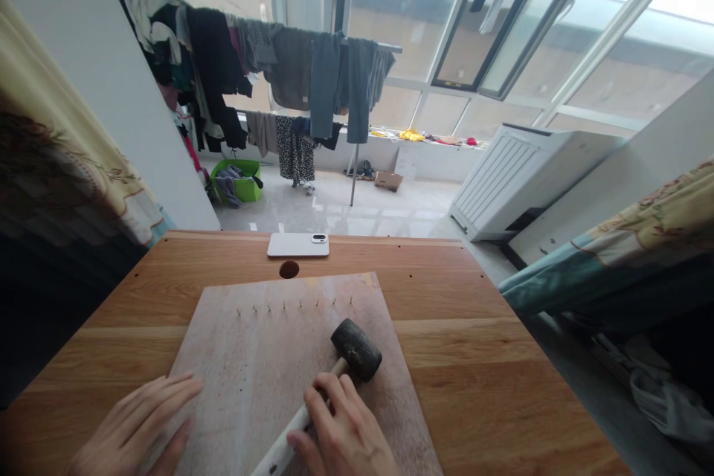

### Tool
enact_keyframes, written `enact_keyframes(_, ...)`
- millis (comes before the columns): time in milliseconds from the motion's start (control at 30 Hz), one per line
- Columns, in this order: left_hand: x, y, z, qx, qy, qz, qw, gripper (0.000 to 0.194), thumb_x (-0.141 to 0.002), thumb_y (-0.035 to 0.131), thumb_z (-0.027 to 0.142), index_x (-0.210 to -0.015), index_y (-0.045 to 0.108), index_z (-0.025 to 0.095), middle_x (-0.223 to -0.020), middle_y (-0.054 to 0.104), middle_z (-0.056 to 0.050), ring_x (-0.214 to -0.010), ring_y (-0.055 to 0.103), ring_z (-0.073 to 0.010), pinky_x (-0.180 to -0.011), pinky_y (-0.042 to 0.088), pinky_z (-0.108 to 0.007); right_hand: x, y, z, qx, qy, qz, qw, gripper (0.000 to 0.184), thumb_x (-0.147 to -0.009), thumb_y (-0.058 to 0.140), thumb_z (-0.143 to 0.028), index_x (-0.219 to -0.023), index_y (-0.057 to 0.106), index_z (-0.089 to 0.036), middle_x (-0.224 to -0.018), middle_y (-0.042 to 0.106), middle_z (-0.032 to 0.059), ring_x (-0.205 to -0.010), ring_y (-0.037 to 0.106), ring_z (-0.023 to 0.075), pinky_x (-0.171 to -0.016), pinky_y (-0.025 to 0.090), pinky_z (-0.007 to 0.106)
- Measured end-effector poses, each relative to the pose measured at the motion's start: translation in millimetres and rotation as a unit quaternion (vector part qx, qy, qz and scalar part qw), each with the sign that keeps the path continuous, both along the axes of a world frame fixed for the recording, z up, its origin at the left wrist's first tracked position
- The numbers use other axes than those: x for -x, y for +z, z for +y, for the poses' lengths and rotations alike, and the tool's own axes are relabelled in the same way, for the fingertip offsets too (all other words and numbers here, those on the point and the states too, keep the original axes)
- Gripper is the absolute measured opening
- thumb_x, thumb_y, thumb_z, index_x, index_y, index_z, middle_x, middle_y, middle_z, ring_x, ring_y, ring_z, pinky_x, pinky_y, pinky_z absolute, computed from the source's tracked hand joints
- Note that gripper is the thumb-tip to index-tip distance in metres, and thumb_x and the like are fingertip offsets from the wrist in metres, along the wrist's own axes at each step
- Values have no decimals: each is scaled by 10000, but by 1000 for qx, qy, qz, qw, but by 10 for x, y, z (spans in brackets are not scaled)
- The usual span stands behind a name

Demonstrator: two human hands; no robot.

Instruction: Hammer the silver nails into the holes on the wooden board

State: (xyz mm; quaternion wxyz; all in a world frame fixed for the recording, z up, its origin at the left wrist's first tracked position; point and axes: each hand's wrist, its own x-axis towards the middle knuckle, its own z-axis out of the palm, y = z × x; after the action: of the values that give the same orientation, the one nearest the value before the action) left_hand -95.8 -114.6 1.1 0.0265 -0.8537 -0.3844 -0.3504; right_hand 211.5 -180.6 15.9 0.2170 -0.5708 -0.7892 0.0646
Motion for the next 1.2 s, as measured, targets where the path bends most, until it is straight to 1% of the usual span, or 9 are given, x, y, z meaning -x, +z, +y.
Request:
enact_keyframes(333,-422,221,857,277,50,-136,950,327,-875,699,473,-1096,758,241,-880,739,-28,-615,636,-177,-618,550,-261,-471,194,1,11,-23,6,1000,261,-1041,574,-311,-1282,642,-236,-1218,725,85,-1125,717,273,-964,608,385)
enact_keyframes(500,-528,247,1077,353,5,-201,914,138,-797,752,324,-890,806,237,-793,763,-28,-681,679,-196,-663,539,-240,-608,502,508,51,-150,-25,987,187,-1054,547,-263,-1124,712,-207,-1078,732,83,-1063,664,259,-963,525,382)
enact_keyframes(667,-549,309,1122,375,42,-322,868,182,-675,890,336,-784,794,226,-771,756,-28,-760,684,-213,-736,557,-256,-621,596,1111,106,-186,-49,976,127,-964,673,-269,-975,753,-171,-977,763,122,-992,680,307,-897,504,404)
enact_keyframes(767,-576,428,1090,433,32,-460,774,247,-658,921,307,-804,766,182,-768,729,-23,-737,661,-162,-710,560,-216,-580,533,1280,138,-190,-23,972,119,-892,698,-169,-777,727,-185,-848,762,115,-886,708,288,-823,495,368)
enact_keyframes(867,-588,498,1033,526,34,-585,616,174,-732,869,184,-823,727,140,-768,695,-25,-703,650,-118,-662,564,-179,-595,501,1316,142,-186,45,971,235,-853,654,-103,-641,664,-204,-738,731,96,-828,704,275,-813,475,367)
enact_keyframes(933,-584,491,997,573,55,-625,528,91,-805,774,92,-867,717,127,-774,671,-27,-676,643,-102,-626,564,-167,-651,523,1293,129,-183,114,968,199,-872,639,-192,-677,673,-212,-729,721,80,-809,691,264,-816,476,372)
enact_keyframes(1000,-580,446,981,597,71,-636,485,108,-832,702,52,-917,713,119,-782,654,-31,-653,629,-94,-595,553,-161,-718,563,1252,112,-185,199,956,204,-901,603,-357,-787,687,-210,-760,718,73,-771,676,245,-773,498,365)
enact_keyframes(1100,-594,335,1005,609,42,-580,539,148,-811,739,166,-949,703,127,-736,600,3,-572,538,-81,-510,470,-160,-777,607,1193,91,-185,318,925,429,-919,460,-600,-900,635,-208,-804,697,77,-716,657,215,-640,516,327)
enact_keyframes(1200,-632,233,1056,554,14,-422,718,268,-760,798,352,-933,720,162,-637,501,57,-525,431,-88,-476,341,-178,-756,600,1181,87,-177,369,908,530,-908,387,-710,-875,583,-218,-760,633,46,-635,603,178,-527,468,280)
